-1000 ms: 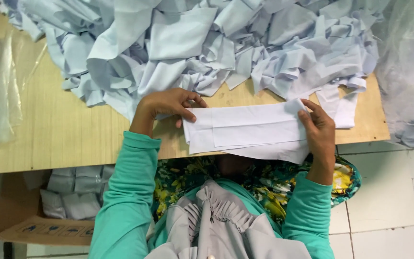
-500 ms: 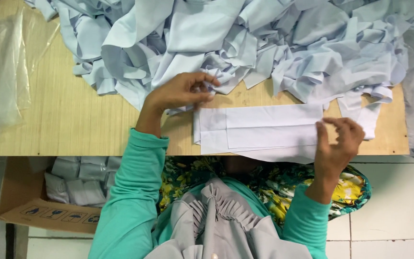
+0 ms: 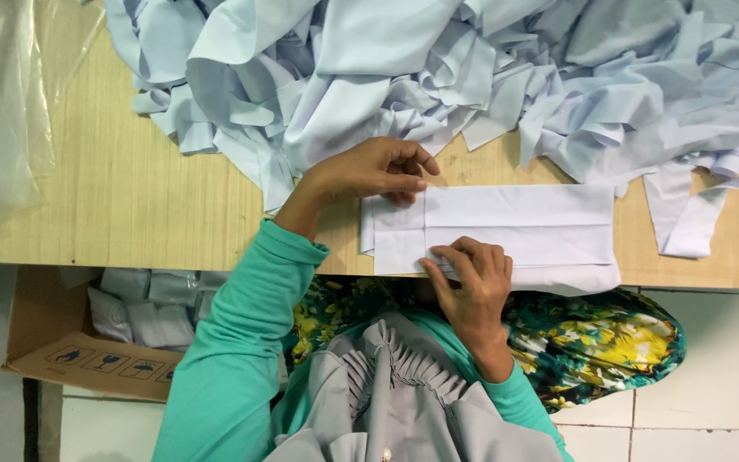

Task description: The person folds strips of white fabric by hand, rolls them into bundles, places them in plastic sleeves, and then stacks the sleeved bundles into a cardboard box.

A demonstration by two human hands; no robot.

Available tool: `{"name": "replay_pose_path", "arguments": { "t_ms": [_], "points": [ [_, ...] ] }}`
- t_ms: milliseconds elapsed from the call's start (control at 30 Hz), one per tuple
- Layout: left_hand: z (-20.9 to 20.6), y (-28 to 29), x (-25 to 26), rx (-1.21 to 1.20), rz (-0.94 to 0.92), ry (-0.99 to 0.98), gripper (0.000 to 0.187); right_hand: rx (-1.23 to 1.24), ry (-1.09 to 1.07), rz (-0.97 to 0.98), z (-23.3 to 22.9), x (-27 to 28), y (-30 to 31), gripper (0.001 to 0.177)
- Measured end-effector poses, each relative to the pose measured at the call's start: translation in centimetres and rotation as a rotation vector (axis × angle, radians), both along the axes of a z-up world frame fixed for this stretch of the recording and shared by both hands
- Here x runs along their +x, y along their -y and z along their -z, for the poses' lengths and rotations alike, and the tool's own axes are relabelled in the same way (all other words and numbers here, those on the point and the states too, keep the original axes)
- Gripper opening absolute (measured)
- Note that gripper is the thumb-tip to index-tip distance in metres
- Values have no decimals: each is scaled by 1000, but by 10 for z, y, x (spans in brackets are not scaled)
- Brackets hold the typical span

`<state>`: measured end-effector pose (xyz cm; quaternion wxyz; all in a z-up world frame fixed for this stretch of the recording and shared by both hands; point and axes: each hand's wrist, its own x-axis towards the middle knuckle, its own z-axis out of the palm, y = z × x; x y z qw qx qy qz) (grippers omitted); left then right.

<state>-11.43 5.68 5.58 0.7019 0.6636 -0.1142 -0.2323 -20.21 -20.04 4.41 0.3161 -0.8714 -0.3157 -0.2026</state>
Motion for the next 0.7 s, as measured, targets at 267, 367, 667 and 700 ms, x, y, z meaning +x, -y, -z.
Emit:
{"name": "replay_pose_path", "arguments": {
  "t_ms": [267, 367, 667, 700],
  "points": [
    [-4, -7, 2, -68, 0, -29, 35, 41, -12, -18, 1, 3, -6, 8],
    [-2, -10, 2, -107, -45, 4, 35, 89, -32, -52, 5, 1, -11, 8],
    [0, -14, 2, -154, -124, 7, 33, 155, -26, -141, 0, -4, -52, 9],
    [1, -13, 2, -154, -124, 2, 34, 160, -18, -156, -4, -4, -57, 8]
  ]
}}
